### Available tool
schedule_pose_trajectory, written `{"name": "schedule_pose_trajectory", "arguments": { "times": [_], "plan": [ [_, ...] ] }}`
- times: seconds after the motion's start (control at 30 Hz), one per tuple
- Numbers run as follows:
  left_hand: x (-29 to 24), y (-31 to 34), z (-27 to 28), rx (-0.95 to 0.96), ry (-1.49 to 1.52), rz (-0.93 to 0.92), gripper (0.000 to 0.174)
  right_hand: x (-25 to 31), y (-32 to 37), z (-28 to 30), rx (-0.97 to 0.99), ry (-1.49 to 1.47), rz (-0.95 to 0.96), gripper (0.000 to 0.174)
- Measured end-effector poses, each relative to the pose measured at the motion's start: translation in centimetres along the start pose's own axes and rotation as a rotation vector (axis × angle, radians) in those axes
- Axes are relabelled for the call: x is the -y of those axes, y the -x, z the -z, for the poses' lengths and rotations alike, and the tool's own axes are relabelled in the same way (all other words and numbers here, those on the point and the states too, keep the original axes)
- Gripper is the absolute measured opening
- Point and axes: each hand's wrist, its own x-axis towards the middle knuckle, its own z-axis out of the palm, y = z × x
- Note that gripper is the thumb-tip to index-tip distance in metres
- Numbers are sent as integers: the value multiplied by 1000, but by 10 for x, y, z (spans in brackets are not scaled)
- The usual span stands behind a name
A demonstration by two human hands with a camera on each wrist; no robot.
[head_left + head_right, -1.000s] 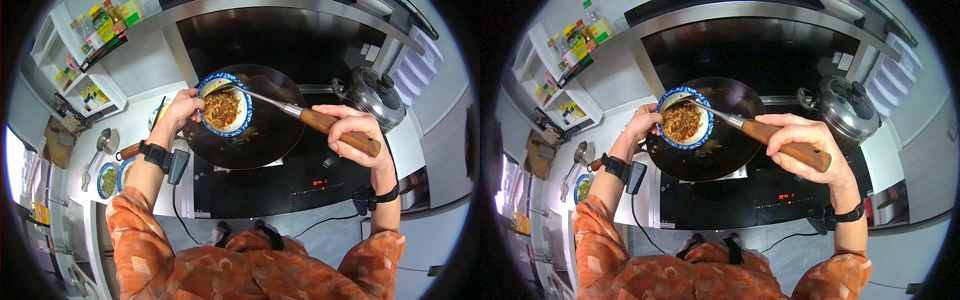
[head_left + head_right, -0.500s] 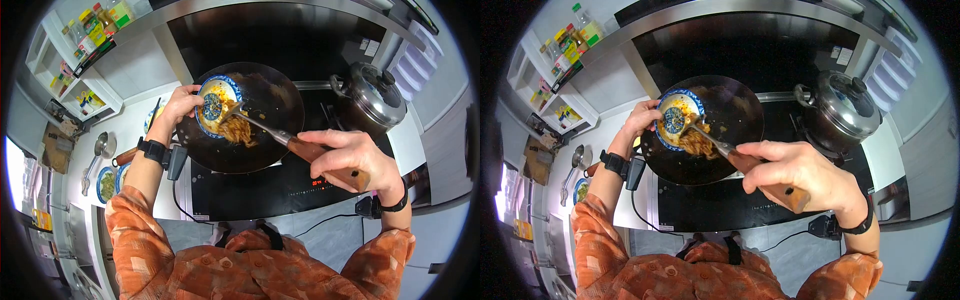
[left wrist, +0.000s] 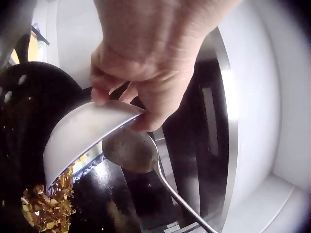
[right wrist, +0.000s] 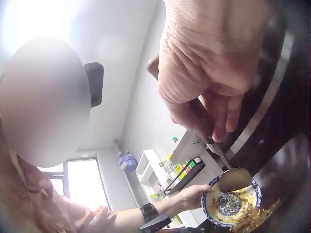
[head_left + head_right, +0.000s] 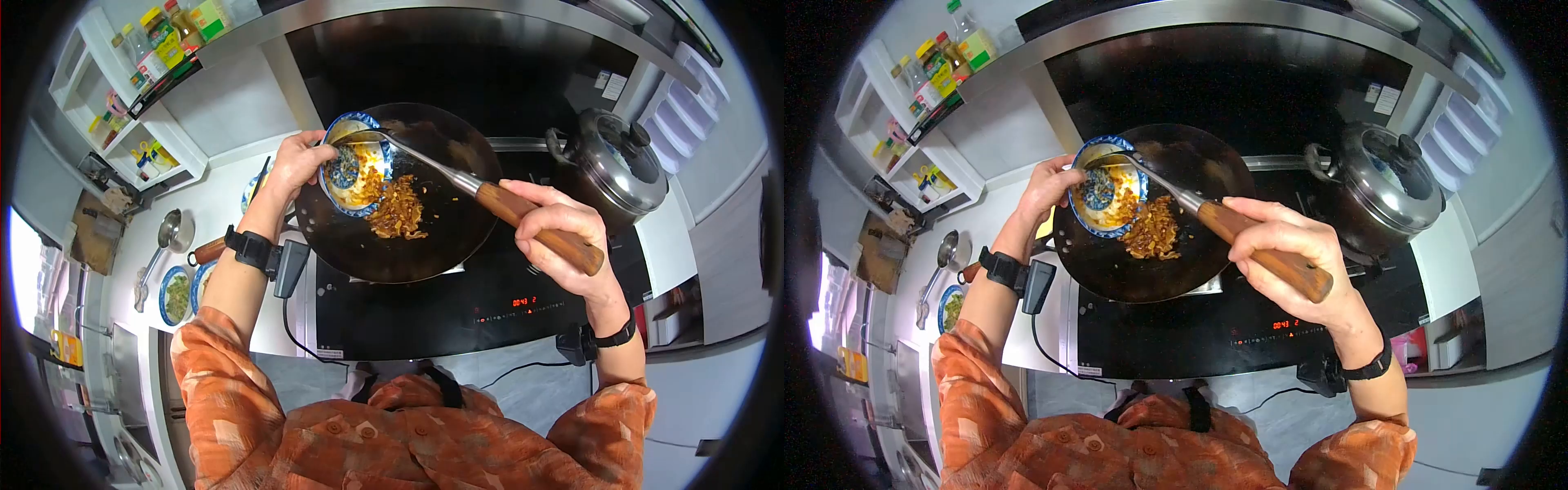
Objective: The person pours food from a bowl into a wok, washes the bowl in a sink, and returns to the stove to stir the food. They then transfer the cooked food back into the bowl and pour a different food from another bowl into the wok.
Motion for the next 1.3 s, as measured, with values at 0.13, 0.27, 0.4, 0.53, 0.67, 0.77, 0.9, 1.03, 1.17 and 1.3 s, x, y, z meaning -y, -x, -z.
{"name": "schedule_pose_trajectory", "arguments": {
  "times": [0.13, 0.27, 0.4, 0.53, 0.67, 0.77, 0.9, 1.03, 1.17, 1.3],
  "plan": [
    [-2, 2, 3, -19, 24, -15, 50, 5, 5, 7, 90, 28, 26, 12],
    [-10, 5, -3, -61, -85, -46, 50, 21, 4, -2, 138, 180, 68, 20],
    [-5, 0, -20, -194, -393, -105, 54, 30, -7, -20, 123, 333, 169, 29],
    [-12, 3, -31, -209, -460, -68, 55, 26, -13, -36, 160, 407, 244, 31],
    [-20, 8, -29, -289, -528, -111, 54, 32, -11, -27, 238, 296, 167, 28],
    [-19, 10, -26, -327, -561, -139, 54, 37, -12, -13, 194, 189, 75, 20],
    [-19, 17, -22, -311, -525, -129, 53, 47, -10, 10, 213, 163, 50, 12],
    [-11, 17, -16, -341, -436, -127, 53, 52, -4, 24, 245, 147, 29, 15],
    [-2, 15, -8, -396, -412, -123, 52, 43, 1, 22, 163, 184, 24, 15],
    [16, 12, 0, -476, -286, -72, 49, 37, -4, 21, 110, 198, 41, 14]
  ]
}}
